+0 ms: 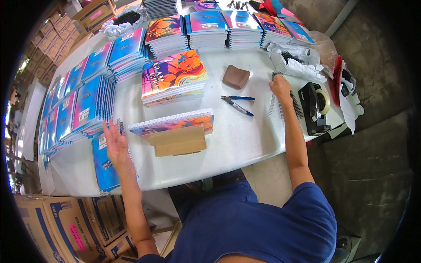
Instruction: The person binds notebooks by threading plastic spirals through the pre-punched holes of each stack, using a tool to trim and secure the ends of the spirals.
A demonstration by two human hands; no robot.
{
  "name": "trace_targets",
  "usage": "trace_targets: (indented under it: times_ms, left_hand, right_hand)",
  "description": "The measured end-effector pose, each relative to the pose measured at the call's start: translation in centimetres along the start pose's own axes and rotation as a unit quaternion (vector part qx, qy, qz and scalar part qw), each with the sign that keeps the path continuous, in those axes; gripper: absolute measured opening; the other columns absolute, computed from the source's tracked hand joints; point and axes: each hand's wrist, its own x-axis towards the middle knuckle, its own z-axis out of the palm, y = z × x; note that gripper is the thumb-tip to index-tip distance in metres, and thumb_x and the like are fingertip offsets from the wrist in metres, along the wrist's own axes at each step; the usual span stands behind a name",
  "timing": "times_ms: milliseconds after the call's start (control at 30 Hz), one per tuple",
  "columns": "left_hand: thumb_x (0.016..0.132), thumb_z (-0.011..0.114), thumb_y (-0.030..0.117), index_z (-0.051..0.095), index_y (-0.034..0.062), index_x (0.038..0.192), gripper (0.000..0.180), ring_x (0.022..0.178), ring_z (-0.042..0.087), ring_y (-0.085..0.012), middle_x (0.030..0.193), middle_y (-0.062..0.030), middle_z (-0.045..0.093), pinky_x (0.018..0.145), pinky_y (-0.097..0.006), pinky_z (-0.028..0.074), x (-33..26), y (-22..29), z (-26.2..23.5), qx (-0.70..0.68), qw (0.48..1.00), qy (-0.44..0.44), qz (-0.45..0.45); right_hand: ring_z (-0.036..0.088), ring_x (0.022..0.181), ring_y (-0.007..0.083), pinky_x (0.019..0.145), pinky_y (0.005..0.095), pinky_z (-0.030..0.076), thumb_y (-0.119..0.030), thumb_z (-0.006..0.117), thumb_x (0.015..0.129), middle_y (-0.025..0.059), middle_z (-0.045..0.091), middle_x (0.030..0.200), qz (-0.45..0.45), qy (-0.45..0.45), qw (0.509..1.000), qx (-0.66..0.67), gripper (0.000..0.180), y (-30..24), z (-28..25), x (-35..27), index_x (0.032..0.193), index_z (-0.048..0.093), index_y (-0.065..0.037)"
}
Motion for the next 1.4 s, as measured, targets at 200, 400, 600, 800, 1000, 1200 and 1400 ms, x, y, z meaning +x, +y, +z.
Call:
trace_targets:
  times_ms: [200, 400, 600, 800, 1000, 1200, 1400]
  left_hand:
    - [0.096, 0.059, 0.019, 0.021, 0.007, 0.152, 0.069, 0.145, 0.023, -0.0306, 0.156, -0.0168, 0.025, 0.117, -0.042, 0.016, 0.6, 2.6, 1.7, 0.032, 0.998, -0.007, 0.046]
    - [0.094, 0.059, 0.011, 0.024, 0.0048, 0.151, 0.067, 0.144, 0.024, -0.0303, 0.155, -0.0175, 0.027, 0.117, -0.041, 0.018, 0.7, 3.8, 3.5, 0.077, 0.994, -0.016, 0.078]
    - [0.093, 0.059, 0.008, 0.026, 0.0004, 0.15, 0.066, 0.144, 0.026, -0.0301, 0.154, -0.017, 0.029, 0.117, -0.04, 0.021, 0.4, 4.2, 3.9, 0.091, 0.993, -0.009, 0.074]
    - [0.092, 0.06, 0.007, 0.027, -0.0007, 0.149, 0.066, 0.143, 0.027, -0.0297, 0.154, -0.0158, 0.031, 0.117, -0.04, 0.022, 0.3, 4.3, 4.0, 0.088, 0.994, -0.003, 0.065]
    - [0.092, 0.059, 0.006, 0.03, -0.0001, 0.148, 0.063, 0.143, 0.028, -0.0286, 0.154, -0.0137, 0.031, 0.117, -0.04, 0.021, 0.1, 4.3, 4.0, 0.103, 0.992, -0.009, 0.077]
    - [0.091, 0.055, -0.004, 0.035, -0.0007, 0.145, 0.058, 0.144, 0.026, -0.0255, 0.154, -0.0143, 0.031, 0.118, -0.04, 0.018, 0.1, 4.4, 5.0, 0.102, 0.99, -0.029, 0.09]
    - [0.091, 0.055, -0.004, 0.032, -0.0038, 0.145, 0.059, 0.143, 0.026, -0.0251, 0.154, -0.0149, 0.031, 0.117, -0.039, 0.019, 0.0, 4.5, 5.5, 0.113, 0.988, -0.038, 0.098]
  right_hand:
    - [0.061, 0.086, 0.0399, 0.075, 0.048, 0.052, -0.004, 0.058, 0.082, 0.0206, 0.064, 0.089, -0.071, 0.115, 0.991, -0.02, 0.017, 1.9, -2.2, 0.6, 0.095, 0.06, 0.005]
    - [0.06, 0.092, 0.0372, 0.076, 0.0482, 0.05, -0.005, 0.056, 0.084, 0.0199, 0.063, 0.089, -0.064, 0.032, 0.997, -0.041, 0.015, 2.1, -3.2, 0.3, 0.097, 0.06, 0.0]
    - [0.06, 0.093, 0.0353, 0.077, 0.0456, 0.05, -0.012, 0.06, 0.084, 0.0186, 0.063, 0.093, -0.139, 0.09, 0.986, 0.0, 0.019, 2.2, -2.4, 0.8, 0.098, 0.055, -0.001]
    - [0.061, 0.094, 0.0331, 0.08, 0.0448, 0.049, -0.004, 0.057, 0.081, 0.015, 0.06, 0.095, -0.124, 0.087, 0.988, -0.033, 0.016, 3.0, -1.3, 1.3, 0.097, 0.055, -0.004]
    - [0.06, 0.093, 0.0346, 0.078, 0.0449, 0.05, -0.008, 0.06, 0.084, 0.0178, 0.058, 0.104, -0.114, 0.046, 0.992, -0.027, 0.014, 1.2, -2.8, 1.2, 0.095, 0.06, 0.001]
    - [0.061, 0.094, 0.034, 0.077, 0.0443, 0.051, -0.005, 0.059, 0.084, 0.0166, 0.057, 0.104, -0.211, 0.088, 0.974, -0.004, 0.013, 1.3, -2.4, 1.5, 0.093, 0.055, 0.003]
    - [0.059, 0.094, 0.0347, 0.078, 0.0433, 0.05, -0.011, 0.059, 0.089, 0.0195, 0.056, 0.102, -0.162, 0.051, 0.985, -0.011, 0.014, 1.0, -2.2, 1.2, 0.094, 0.059, 0.002]
